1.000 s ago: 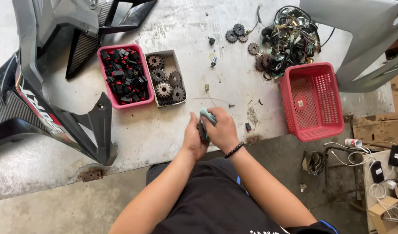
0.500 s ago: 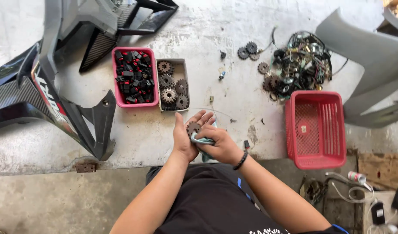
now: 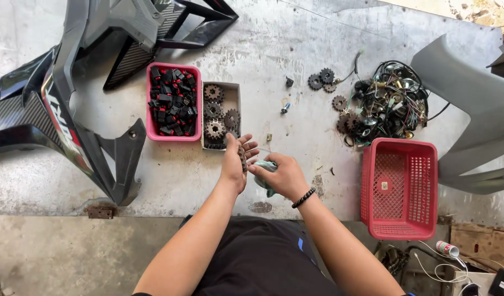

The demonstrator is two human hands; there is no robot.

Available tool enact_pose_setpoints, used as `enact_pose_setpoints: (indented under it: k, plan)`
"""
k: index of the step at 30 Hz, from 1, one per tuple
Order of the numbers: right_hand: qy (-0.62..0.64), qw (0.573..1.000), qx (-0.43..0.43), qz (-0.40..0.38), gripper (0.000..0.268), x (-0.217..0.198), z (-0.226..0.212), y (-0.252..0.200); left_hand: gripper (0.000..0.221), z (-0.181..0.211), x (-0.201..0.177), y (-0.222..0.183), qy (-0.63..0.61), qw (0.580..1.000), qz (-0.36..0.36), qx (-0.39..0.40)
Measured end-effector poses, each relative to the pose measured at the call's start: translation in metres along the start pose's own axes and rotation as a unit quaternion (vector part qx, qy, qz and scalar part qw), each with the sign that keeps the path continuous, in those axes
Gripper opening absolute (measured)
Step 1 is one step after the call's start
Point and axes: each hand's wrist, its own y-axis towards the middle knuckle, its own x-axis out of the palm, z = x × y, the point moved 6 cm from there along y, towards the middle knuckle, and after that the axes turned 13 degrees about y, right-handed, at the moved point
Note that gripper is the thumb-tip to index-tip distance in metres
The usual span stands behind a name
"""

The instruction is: Cleaning grease and dirt from motorcycle sprockets using a cloth on a workbench.

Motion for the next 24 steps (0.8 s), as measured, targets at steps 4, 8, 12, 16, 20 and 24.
enact_pose_setpoints:
  k: [4, 8, 12, 16, 20, 24]
  plan:
    - [0.047, 0.998, 0.021, -0.024, 0.04, 0.018, 0.002, 0.046, 0.074, 0.02, 0.008, 0.014, 0.012, 0.999, 0.037, 0.007]
    - [0.009, 0.997, 0.07, 0.002, 0.029, 0.033, 0.041, 0.107, 0.064, 0.018, -0.023, 0.051, 0.12, 0.985, 0.116, 0.041]
    - [-0.076, 0.993, 0.087, 0.019, 0.031, 0.054, 0.075, 0.174, 0.055, -0.023, -0.069, 0.109, 0.306, 0.931, 0.199, -0.003]
    - [-0.052, 0.991, 0.119, -0.013, 0.037, 0.076, 0.078, 0.201, 0.049, -0.013, -0.069, 0.095, 0.329, 0.918, 0.221, -0.014]
    - [-0.132, 0.982, 0.126, -0.055, 0.045, 0.078, 0.072, 0.214, 0.048, -0.011, -0.074, 0.121, 0.398, 0.895, 0.201, -0.01]
    - [-0.121, 0.98, 0.15, -0.042, 0.04, 0.062, 0.085, 0.213, 0.054, -0.018, -0.067, 0.145, 0.46, 0.874, 0.157, -0.019]
